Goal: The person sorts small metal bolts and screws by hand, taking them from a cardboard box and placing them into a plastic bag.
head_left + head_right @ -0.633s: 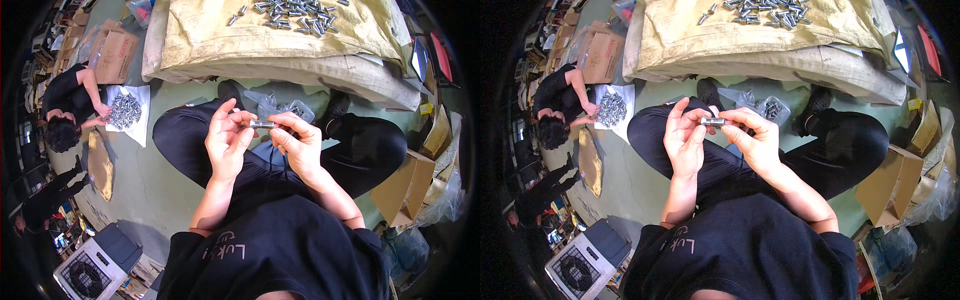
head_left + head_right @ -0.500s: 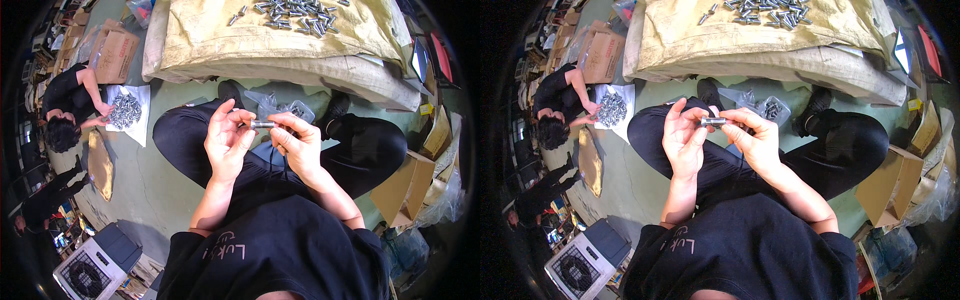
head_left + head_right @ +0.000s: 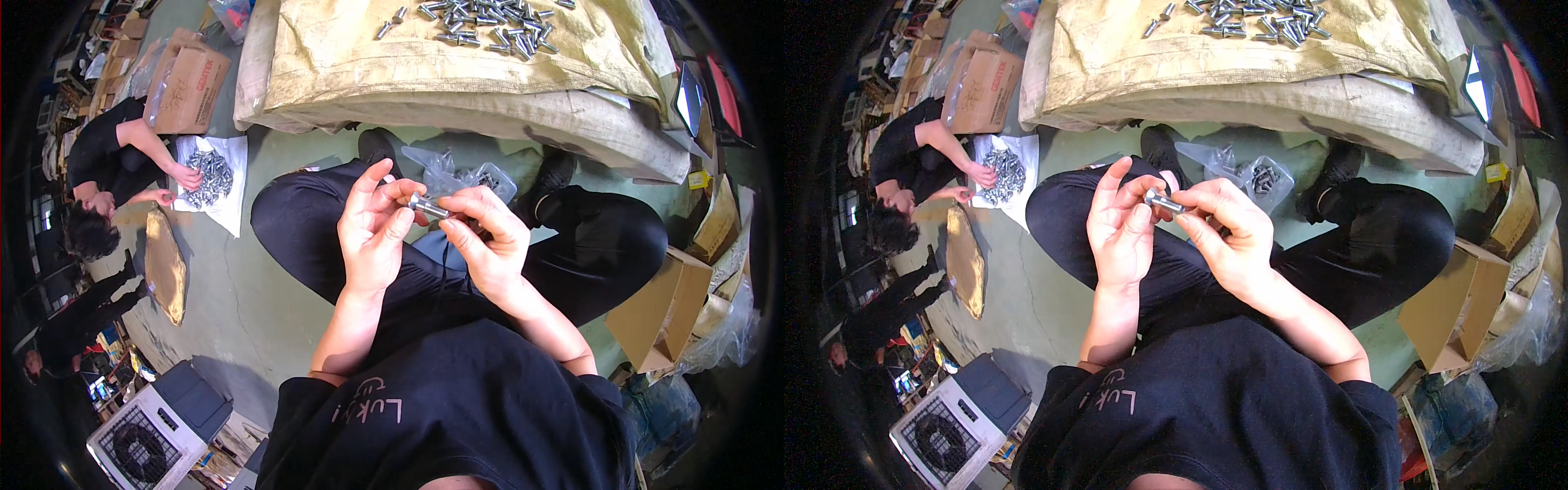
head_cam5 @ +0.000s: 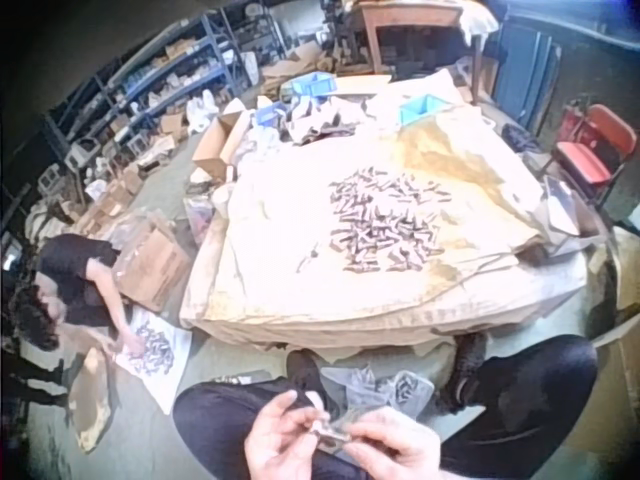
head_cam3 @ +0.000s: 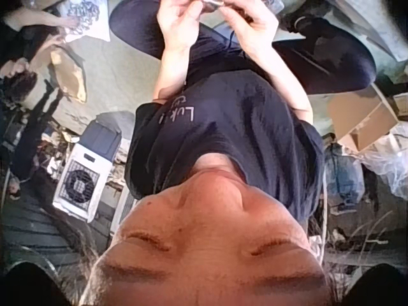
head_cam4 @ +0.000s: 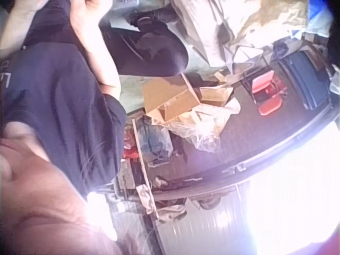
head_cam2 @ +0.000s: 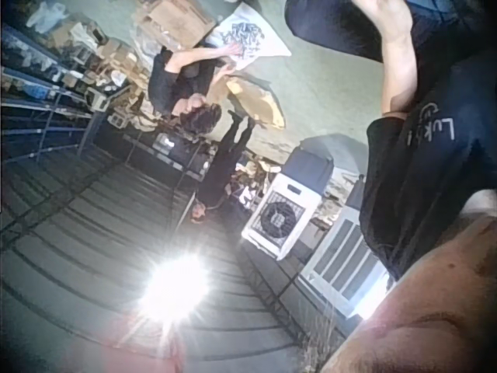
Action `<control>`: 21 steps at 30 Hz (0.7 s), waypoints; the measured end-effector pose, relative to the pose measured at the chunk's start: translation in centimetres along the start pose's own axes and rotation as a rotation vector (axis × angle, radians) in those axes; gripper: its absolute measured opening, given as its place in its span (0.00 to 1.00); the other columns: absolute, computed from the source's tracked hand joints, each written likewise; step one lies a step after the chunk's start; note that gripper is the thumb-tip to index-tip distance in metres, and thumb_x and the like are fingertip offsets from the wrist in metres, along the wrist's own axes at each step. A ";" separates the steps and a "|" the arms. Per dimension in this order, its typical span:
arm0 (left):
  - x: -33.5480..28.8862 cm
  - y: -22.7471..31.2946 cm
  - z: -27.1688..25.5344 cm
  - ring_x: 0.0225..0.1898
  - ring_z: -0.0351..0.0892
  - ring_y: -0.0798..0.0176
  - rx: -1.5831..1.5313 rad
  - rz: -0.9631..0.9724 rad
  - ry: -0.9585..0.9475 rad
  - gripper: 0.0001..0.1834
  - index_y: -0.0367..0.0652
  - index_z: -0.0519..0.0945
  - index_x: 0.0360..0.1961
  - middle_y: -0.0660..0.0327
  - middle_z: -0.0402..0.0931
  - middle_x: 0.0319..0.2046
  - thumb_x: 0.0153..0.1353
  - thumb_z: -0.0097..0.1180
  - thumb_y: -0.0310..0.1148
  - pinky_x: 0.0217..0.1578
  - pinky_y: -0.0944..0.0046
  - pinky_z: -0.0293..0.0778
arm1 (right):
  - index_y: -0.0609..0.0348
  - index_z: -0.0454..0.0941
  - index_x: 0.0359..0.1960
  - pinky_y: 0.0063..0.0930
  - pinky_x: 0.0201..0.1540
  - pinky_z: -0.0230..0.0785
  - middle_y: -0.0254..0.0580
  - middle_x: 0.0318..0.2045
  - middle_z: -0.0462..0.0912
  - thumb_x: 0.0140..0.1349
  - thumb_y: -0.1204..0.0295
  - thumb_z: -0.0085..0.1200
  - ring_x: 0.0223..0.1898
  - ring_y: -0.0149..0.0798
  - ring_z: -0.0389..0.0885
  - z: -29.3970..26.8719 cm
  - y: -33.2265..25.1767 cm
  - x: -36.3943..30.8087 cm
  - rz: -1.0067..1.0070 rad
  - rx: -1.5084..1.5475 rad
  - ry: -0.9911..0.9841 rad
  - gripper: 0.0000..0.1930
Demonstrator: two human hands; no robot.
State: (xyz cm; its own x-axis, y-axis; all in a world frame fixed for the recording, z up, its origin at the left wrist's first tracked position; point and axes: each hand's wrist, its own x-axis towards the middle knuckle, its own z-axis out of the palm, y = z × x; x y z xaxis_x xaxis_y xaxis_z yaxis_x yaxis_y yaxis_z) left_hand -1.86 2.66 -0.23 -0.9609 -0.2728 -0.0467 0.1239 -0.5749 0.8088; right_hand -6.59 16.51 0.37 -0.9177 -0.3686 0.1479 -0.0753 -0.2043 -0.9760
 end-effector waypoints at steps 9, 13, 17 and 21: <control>-0.2 0.3 0.5 0.39 0.71 0.68 0.171 0.163 -0.036 0.30 0.37 0.59 0.55 0.54 0.71 0.39 0.49 0.54 0.16 0.41 0.68 0.70 | 0.65 0.75 0.38 0.14 0.17 0.58 0.37 0.25 0.75 0.54 0.76 0.51 0.20 0.25 0.70 -0.1 0.7 -0.5 0.555 0.653 0.015 0.09; -0.4 -0.1 1.3 0.33 0.70 0.70 0.472 0.291 -0.026 0.31 0.35 0.62 0.53 0.56 0.73 0.37 0.46 0.59 0.18 0.35 0.72 0.67 | 0.66 0.73 0.40 0.14 0.13 0.55 0.38 0.23 0.75 0.57 0.72 0.49 0.18 0.26 0.69 0.0 1.3 -0.1 0.853 1.049 -0.007 0.12; -0.7 -0.8 1.2 0.30 0.68 0.73 0.586 0.304 -0.014 0.32 0.35 0.64 0.52 0.59 0.75 0.35 0.43 0.61 0.19 0.31 0.74 0.66 | 0.67 0.72 0.40 0.14 0.13 0.54 0.36 0.21 0.73 0.57 0.72 0.48 0.16 0.25 0.67 0.1 1.8 -0.3 0.991 1.254 -0.040 0.11; -0.8 -1.1 1.1 0.29 0.68 0.73 0.603 0.291 0.001 0.31 0.35 0.65 0.52 0.59 0.75 0.35 0.44 0.61 0.19 0.31 0.74 0.66 | 0.67 0.72 0.38 0.13 0.12 0.53 0.36 0.21 0.72 0.57 0.72 0.47 0.16 0.25 0.66 0.2 2.6 -0.8 1.043 1.237 0.022 0.11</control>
State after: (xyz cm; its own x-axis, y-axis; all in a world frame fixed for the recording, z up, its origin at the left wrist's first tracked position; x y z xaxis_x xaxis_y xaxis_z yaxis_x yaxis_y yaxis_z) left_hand -1.50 4.35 -0.42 -0.9091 -0.3522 0.2224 0.2174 0.0544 0.9746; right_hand -5.97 16.15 -2.25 -0.3716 -0.7975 -0.4753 0.8856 -0.4581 0.0762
